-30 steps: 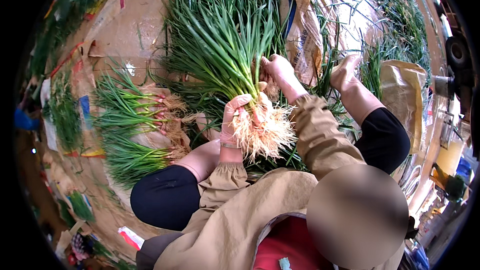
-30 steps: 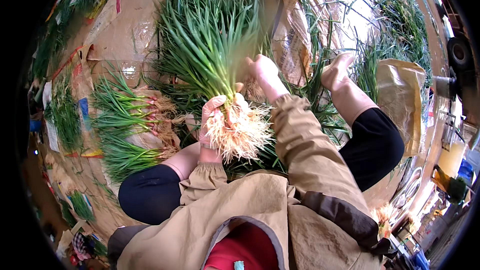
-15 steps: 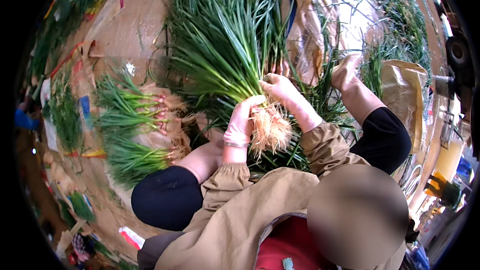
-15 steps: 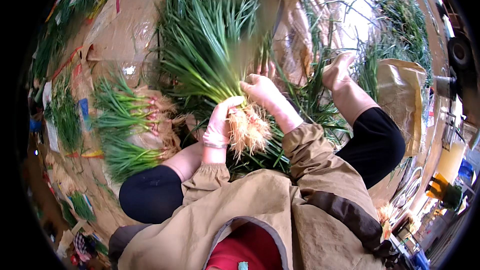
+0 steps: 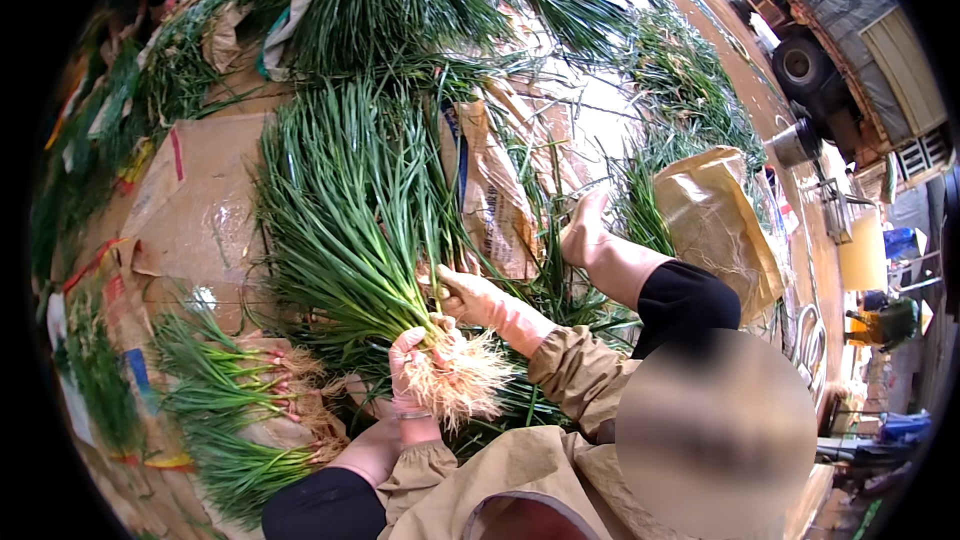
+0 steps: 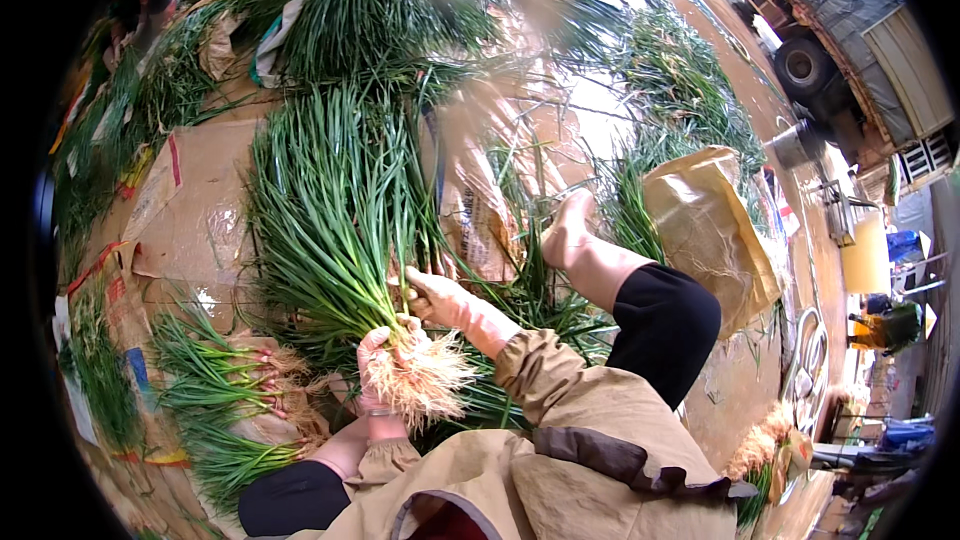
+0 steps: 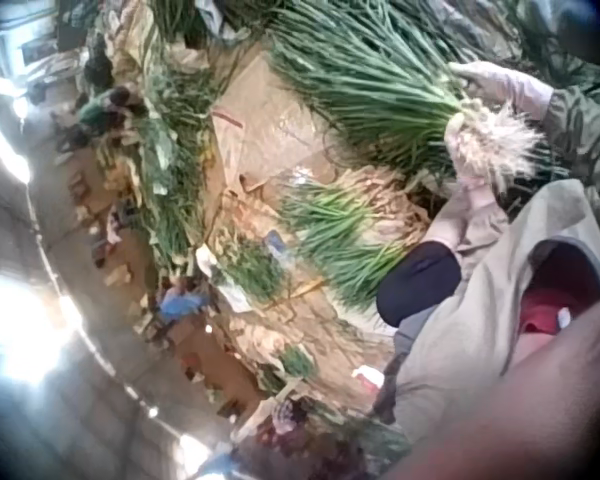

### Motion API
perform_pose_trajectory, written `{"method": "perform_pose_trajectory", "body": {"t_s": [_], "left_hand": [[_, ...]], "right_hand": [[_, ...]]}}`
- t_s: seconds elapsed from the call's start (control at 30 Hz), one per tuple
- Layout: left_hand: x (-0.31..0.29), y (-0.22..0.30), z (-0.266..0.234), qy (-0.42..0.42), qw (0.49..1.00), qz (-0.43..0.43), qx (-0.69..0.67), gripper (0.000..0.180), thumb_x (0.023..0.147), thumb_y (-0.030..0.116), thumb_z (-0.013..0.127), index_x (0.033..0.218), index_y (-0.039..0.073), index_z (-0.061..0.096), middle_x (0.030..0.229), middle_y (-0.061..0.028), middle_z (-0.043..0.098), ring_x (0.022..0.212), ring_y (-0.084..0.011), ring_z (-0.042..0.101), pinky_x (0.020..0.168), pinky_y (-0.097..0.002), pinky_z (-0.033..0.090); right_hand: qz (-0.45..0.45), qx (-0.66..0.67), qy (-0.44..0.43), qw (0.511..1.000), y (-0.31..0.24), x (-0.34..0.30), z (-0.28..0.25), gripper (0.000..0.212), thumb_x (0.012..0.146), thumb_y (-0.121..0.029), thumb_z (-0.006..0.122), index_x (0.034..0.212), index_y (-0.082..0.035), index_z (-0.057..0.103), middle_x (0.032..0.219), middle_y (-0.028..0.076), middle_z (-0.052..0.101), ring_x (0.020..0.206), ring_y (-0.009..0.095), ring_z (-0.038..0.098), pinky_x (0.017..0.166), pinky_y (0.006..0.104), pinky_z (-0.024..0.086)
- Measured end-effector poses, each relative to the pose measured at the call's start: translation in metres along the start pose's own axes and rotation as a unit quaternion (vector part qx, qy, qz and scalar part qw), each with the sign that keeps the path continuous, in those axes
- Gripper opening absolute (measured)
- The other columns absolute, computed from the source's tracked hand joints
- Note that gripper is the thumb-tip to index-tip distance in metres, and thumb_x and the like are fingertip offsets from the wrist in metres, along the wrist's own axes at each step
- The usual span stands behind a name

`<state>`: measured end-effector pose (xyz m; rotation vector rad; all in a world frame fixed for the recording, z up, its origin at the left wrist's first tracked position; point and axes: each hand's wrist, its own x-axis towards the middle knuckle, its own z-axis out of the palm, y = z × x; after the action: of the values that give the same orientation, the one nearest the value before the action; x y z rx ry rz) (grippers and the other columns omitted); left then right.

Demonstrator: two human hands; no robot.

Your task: The person sorts green onions by hand, cleaning the roots and removing debris before placing them into bundles on the floor.

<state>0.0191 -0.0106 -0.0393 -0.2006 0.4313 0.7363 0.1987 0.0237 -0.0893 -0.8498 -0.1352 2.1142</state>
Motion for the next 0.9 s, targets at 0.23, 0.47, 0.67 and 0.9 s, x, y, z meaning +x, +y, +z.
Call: {"method": "perform_pose_trajectory", "body": {"t_s": [0.23,0.47,0.67,0.9], "left_hand": [[-0.015,0.007,0.030,0.065,0.995,-0.044,0.066,0.047,0.087,0.031,0.046,0.115,-0.006,0.054,0.094,-0.0165,0.064,0.083,-0.0284,0.062,0.083,-0.0414,0.049],[-0.003,-0.004,0.004,-0.012,1.000,0.023,0.015,0.035,0.086,0.016,0.049,0.113,-0.004,0.055,0.086,-0.0167,0.064,0.071,-0.0293,0.062,0.069,-0.0410,0.053],[0.000,0.011,0.009,-0.281,0.957,0.056,-0.046,0.056,0.080,0.021,0.057,0.131,0.004,0.042,0.099,-0.0103,0.059,0.085,-0.0211,0.056,0.084,-0.0382,0.043],[-0.005,0.000,0.022,-0.102,0.988,0.082,-0.078,0.048,0.078,0.016,0.057,0.120,-0.004,0.049,0.092,-0.0172,0.062,0.081,-0.0282,0.061,0.078,-0.0398,0.052]], "right_hand": [[-0.163,-0.604,0.208,0.752,-0.023,-0.008,0.055,0.036,0.087,-0.037,0.053,0.095,-0.003,0.060,0.080,0.016,0.064,0.077,0.031,0.063,0.073,0.0421,0.049],[-0.128,0.052,0.168,0.976,0.031,0.040,-0.012,0.017,0.089,-0.024,0.055,0.084,-0.007,0.059,0.069,0.002,0.061,0.055,0.016,0.055,0.051,0.0282,0.046],[0.049,-0.838,-0.097,0.535,0.021,-0.021,-0.051,0.021,0.093,-0.020,0.047,0.095,-0.005,0.062,0.080,0.009,0.064,0.075,0.016,0.061,0.067,0.0289,0.048],[-0.032,-0.770,0.384,0.509,-0.035,0.031,-0.001,0.036,0.088,-0.037,0.056,0.091,-0.001,0.060,0.084,0.018,0.066,0.082,0.033,0.064,0.074,0.0421,0.051]]}}
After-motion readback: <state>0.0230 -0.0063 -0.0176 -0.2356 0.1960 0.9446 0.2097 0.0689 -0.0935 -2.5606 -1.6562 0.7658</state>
